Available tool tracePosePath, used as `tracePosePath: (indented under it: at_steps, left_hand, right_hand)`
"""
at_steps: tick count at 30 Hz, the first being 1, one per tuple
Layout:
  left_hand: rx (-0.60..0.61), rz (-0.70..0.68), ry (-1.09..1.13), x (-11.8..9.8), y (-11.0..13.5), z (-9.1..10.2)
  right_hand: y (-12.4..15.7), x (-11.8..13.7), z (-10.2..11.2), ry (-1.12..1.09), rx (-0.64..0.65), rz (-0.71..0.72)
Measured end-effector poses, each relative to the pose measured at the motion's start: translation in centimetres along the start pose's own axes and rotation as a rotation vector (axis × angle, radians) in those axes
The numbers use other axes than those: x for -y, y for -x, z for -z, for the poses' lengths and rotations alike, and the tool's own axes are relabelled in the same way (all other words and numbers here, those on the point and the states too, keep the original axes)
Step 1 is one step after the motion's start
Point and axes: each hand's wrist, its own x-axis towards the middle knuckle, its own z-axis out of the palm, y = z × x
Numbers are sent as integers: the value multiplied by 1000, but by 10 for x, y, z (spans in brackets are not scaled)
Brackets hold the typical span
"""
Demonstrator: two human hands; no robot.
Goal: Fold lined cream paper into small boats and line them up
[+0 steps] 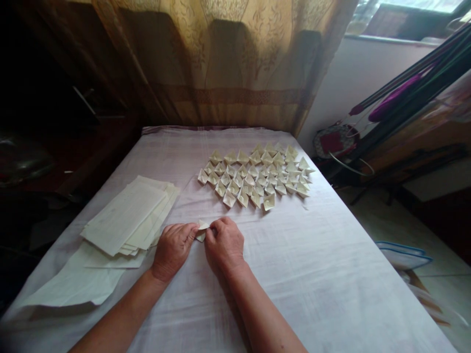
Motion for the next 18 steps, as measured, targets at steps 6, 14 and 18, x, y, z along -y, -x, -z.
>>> tracePosePath:
  at_steps: [6,14,18]
  left_hand:
    - [-1,-16,-18,-2,1,1]
    - [-6,-17,-33,-3,0,3]
    - [-1,-16,-30,-3,0,2]
  right_hand:
    - [-3,1,1,10,34,-58]
    - [-1,-1,-1,8,11,-16]
    - [1,-2,-2,3,2,11]
